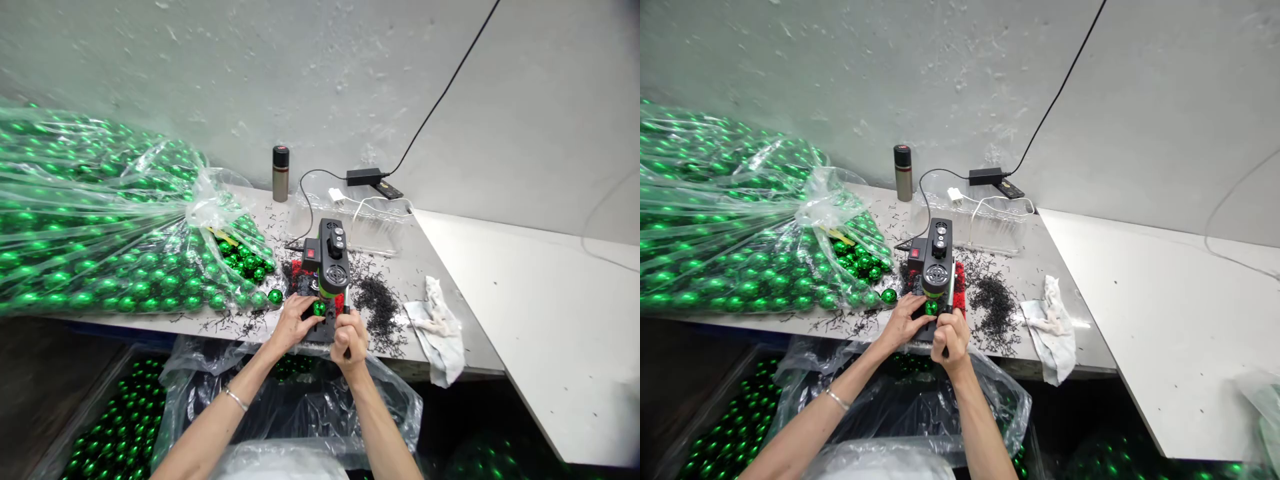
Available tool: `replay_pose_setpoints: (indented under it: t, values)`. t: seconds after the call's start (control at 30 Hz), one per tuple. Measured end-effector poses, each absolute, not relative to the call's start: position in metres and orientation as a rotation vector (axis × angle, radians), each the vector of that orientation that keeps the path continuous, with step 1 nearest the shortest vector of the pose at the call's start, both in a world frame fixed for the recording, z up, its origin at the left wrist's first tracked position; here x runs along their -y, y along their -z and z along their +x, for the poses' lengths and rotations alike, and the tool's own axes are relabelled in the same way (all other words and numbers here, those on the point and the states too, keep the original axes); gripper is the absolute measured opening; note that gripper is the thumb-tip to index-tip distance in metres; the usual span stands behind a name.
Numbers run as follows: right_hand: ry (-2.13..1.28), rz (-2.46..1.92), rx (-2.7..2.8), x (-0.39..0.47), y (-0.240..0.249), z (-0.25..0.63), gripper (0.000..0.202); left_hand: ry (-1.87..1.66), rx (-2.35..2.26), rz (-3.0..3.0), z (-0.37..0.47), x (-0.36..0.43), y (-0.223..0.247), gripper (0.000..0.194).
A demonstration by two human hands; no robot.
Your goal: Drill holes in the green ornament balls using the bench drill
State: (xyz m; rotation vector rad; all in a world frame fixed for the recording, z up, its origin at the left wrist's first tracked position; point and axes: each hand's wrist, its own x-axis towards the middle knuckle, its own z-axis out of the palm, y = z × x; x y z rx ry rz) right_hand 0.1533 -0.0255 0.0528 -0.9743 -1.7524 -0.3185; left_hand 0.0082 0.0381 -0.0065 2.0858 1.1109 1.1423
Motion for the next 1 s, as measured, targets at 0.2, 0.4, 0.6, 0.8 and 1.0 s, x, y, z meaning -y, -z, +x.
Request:
replay_pose_setpoints:
  t: [0.2, 0.4, 0.6, 0.8, 1.0]
  values:
    - [0.146, -0.952, 1.475, 0.024, -0.126, 0.143, 0.03, -1.12, -1.121, 2.154, 0.005, -0.025, 0.0, 0.032]
    - [0.156, -0.954, 1.471, 0.023, -0.132, 0.14, 0.031, -1.117, -1.085, 2.424, -0.018, 0.007, -0.016, 0.042]
    - [0.234, -0.917, 1.457, 0.023, -0.118, 0.137, 0.031, -0.927, -1.69, 2.442, -0.049, -0.031, -0.027, 0.032]
    - [0.23, -0.9, 1.489, 0.022, -0.116, 0.139, 0.03, -1.016, -1.567, 2.101, -0.057, -0.055, -0.038, 0.035]
    - [0.183, -0.907, 1.447, 0.022, -0.125, 0.138, 0.031, -1.07, -1.123, 1.148, -0.042, -0.048, -0.053, 0.057]
